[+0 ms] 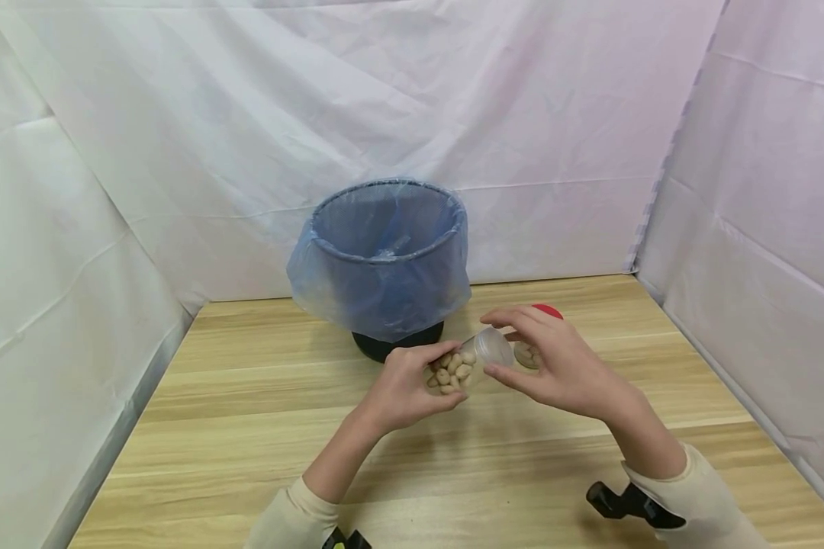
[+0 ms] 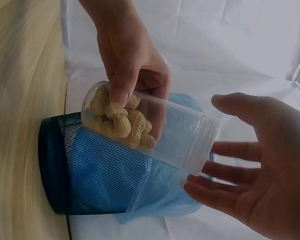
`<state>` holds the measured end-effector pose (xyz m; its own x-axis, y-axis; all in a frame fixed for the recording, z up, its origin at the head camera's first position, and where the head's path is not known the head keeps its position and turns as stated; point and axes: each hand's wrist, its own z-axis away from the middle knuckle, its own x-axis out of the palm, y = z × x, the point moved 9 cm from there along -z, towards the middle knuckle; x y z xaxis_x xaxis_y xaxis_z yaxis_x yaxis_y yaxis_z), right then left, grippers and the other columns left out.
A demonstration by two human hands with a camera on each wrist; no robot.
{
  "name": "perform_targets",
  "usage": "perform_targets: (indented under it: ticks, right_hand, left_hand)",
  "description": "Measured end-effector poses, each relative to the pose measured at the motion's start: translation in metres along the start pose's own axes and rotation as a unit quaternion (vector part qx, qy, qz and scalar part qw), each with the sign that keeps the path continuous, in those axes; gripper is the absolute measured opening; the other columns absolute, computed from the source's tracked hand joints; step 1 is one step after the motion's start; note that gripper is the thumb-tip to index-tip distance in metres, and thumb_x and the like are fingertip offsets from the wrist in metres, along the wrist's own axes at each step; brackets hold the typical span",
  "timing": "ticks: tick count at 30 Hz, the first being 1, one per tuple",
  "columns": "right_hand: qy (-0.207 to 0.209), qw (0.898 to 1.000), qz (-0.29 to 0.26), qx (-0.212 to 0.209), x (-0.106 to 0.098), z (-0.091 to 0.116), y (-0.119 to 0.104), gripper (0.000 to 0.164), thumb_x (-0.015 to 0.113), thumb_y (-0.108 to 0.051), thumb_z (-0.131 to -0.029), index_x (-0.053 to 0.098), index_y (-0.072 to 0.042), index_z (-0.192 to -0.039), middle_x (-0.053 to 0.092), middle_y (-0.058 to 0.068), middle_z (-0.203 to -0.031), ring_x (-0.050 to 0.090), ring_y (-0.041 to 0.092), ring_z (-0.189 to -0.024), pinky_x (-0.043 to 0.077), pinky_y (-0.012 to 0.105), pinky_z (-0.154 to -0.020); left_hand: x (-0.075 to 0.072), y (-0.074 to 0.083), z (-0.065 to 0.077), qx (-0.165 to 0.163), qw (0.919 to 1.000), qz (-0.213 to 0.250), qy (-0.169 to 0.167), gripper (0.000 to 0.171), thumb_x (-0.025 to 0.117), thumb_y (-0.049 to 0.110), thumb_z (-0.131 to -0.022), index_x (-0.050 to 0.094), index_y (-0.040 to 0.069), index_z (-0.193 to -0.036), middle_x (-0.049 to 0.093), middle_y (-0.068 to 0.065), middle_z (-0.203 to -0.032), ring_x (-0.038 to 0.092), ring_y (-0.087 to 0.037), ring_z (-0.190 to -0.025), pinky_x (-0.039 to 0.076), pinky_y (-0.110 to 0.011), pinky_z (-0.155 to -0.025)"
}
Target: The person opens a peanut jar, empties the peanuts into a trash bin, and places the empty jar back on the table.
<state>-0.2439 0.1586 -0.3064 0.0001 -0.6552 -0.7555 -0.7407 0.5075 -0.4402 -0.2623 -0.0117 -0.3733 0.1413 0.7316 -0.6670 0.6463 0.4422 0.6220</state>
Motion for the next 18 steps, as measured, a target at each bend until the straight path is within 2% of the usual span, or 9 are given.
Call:
perform_targets:
  ticks: [4,7,10,14,18]
  right_hand:
    - [0.012,0.999,0.001,0.045,-0.0018,-0.0004,0.0042,0.046,0.086,-0.023,-0.095,0.069,-0.012,-0.136,0.073,-0.001,-0.130,0.074,0.014,-0.110,0.065,0.033,-0.088]
    - [0.010,0.998,-0.003,0.055,-0.0014,-0.0003,0.0049,0.042,0.085,-0.024,-0.096,0.071,-0.011,-0.133,0.074,-0.002,-0.126,0.076,0.012,-0.104,0.065,0.032,-0.087]
    - [0.001,0.999,-0.028,0.041,0.0003,-0.0004,0.0045,0.041,0.084,-0.018,-0.096,0.070,-0.010,-0.134,0.074,-0.001,-0.127,0.073,0.012,-0.108,0.065,0.030,-0.089]
    - [-0.018,0.999,-0.050,-0.001,0.0031,-0.0006,0.0016,0.047,0.085,-0.008,-0.093,0.069,-0.012,-0.136,0.071,-0.002,-0.131,0.069,0.013,-0.116,0.064,0.031,-0.094]
    - [-0.031,0.998,-0.038,-0.032,0.0046,-0.0005,-0.0008,0.053,0.085,-0.004,-0.090,0.067,-0.015,-0.139,0.069,-0.005,-0.134,0.066,0.011,-0.119,0.064,0.033,-0.095]
  left_hand:
    - [-0.0003,-0.0008,0.0000,-0.006,1.0000,0.005,-0.001,0.064,0.095,0.022,-0.083,0.071,0.006,-0.140,0.079,-0.007,-0.125,0.074,-0.013,-0.098,0.065,-0.038,-0.084]
    - [-0.0002,-0.0008,-0.0001,-0.008,0.9999,0.006,-0.002,0.064,0.095,0.022,-0.084,0.071,0.007,-0.141,0.079,-0.006,-0.125,0.074,-0.012,-0.098,0.065,-0.036,-0.084]
    - [-0.0006,0.0000,-0.0002,-0.005,1.0000,0.000,-0.002,0.064,0.095,0.022,-0.084,0.071,0.007,-0.141,0.079,-0.006,-0.125,0.074,-0.012,-0.099,0.065,-0.034,-0.084]
    - [-0.0013,0.0012,0.0003,-0.002,1.0000,-0.009,-0.002,0.065,0.095,0.023,-0.084,0.070,0.006,-0.142,0.078,-0.006,-0.126,0.075,-0.014,-0.101,0.064,-0.031,-0.085]
    - [-0.0011,0.0009,0.0008,-0.003,1.0000,-0.007,-0.005,0.066,0.095,0.022,-0.084,0.069,0.005,-0.143,0.078,-0.008,-0.128,0.076,-0.015,-0.102,0.064,-0.033,-0.086]
